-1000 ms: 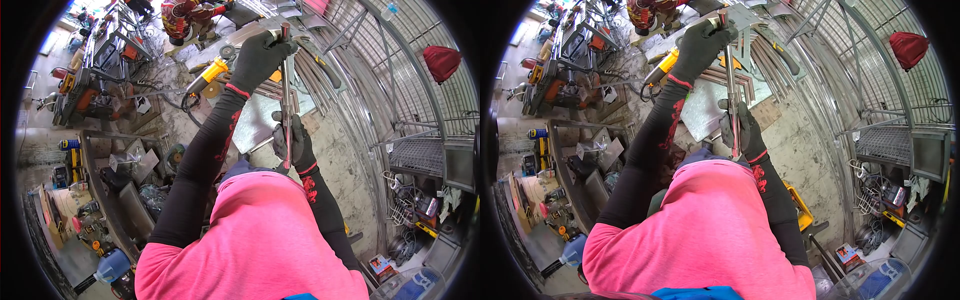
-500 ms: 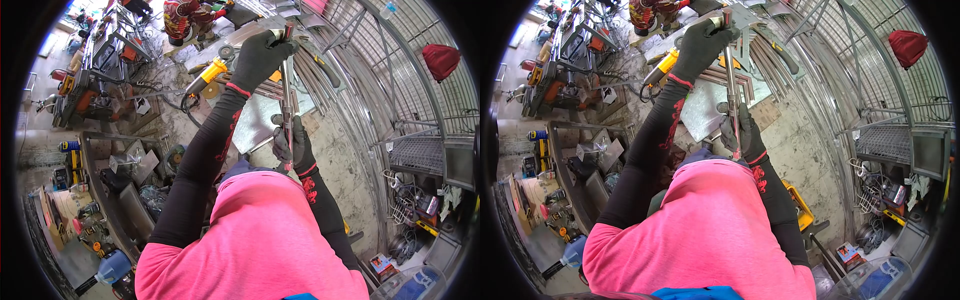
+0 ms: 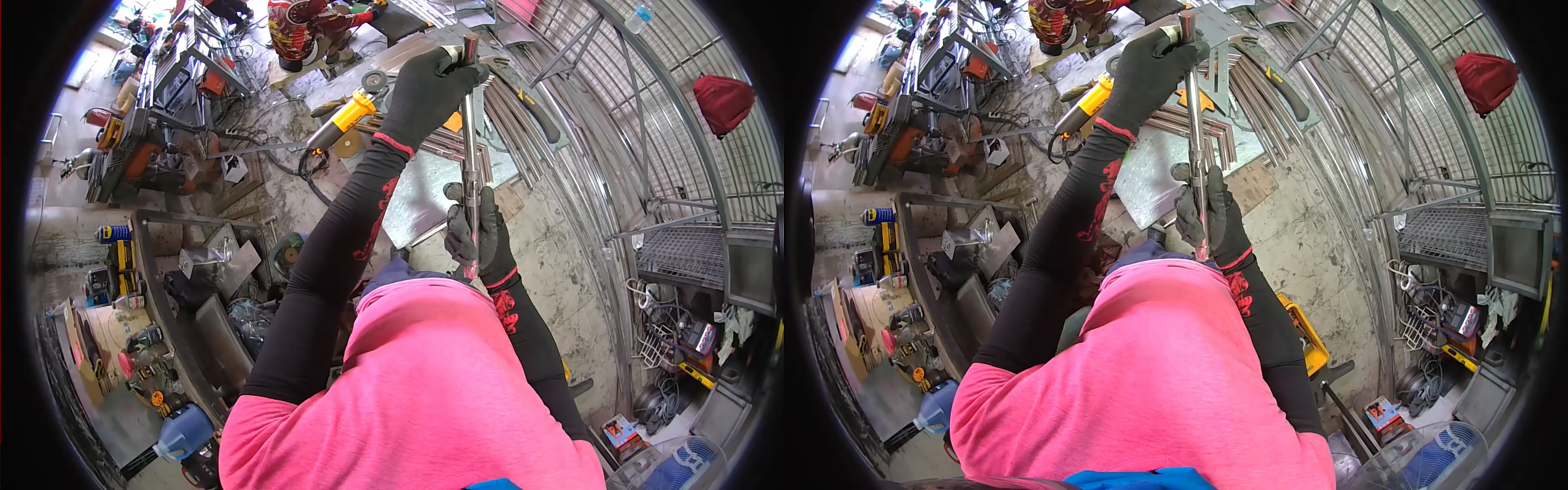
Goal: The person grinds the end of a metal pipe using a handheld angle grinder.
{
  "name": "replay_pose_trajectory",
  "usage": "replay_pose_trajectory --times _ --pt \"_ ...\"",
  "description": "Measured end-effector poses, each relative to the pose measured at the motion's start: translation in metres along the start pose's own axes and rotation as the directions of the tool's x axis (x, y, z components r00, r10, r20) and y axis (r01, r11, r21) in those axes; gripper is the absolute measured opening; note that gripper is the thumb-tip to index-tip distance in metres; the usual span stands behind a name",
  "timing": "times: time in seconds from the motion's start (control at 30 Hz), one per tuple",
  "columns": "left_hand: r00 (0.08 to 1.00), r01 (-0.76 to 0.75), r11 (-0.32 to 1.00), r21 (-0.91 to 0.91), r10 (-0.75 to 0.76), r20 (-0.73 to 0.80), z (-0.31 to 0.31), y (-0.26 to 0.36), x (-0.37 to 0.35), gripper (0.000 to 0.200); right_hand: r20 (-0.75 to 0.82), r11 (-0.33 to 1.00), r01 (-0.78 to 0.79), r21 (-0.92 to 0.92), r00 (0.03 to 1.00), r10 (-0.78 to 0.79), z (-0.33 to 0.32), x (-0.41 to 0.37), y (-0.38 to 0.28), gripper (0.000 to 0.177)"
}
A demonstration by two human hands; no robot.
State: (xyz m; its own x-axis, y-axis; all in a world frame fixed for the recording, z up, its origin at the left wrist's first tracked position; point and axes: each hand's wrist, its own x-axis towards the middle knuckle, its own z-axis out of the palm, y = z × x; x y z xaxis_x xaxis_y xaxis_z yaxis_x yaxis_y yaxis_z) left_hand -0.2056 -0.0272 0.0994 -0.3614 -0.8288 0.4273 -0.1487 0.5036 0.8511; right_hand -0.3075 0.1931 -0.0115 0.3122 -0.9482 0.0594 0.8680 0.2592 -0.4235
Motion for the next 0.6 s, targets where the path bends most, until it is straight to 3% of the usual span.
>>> replay_pose_trajectory --times 0.07,0.27,0.4,0.47,0.6 --pt "0.999 0.026 0.994 -0.107 -0.030 -0.032 0.002 -0.002 -0.002 0.041 -0.060 0.998 0.014 -0.053 0.998 -0.017 0.003 -0.001 0.000 0.071" --pt "0.997 0.065 0.981 -0.181 -0.070 -0.017 0.002 -0.001 -0.004 0.040 -0.222 0.987 -0.009 -0.160 0.975 -0.027 0.011 -0.002 -0.003 0.071" --pt "0.997 0.083 0.986 -0.144 -0.082 0.008 0.000 0.018 -0.006 0.038 -0.199 0.988 0.000 -0.157 0.980 -0.032 0.013 0.000 -0.004 0.065" --pt "0.999 -0.036 0.991 -0.132 0.037 0.001 0.002 0.030 -0.011 0.037 -0.215 0.983 0.001 -0.185 0.976 -0.041 0.018 0.001 -0.006 0.067" --pt "0.998 -0.031 0.998 -0.051 0.034 0.052 0.010 0.039 -0.021 0.035 -0.247 0.973 0.019 -0.231 0.966 -0.077 0.022 0.008 -0.011 0.070"
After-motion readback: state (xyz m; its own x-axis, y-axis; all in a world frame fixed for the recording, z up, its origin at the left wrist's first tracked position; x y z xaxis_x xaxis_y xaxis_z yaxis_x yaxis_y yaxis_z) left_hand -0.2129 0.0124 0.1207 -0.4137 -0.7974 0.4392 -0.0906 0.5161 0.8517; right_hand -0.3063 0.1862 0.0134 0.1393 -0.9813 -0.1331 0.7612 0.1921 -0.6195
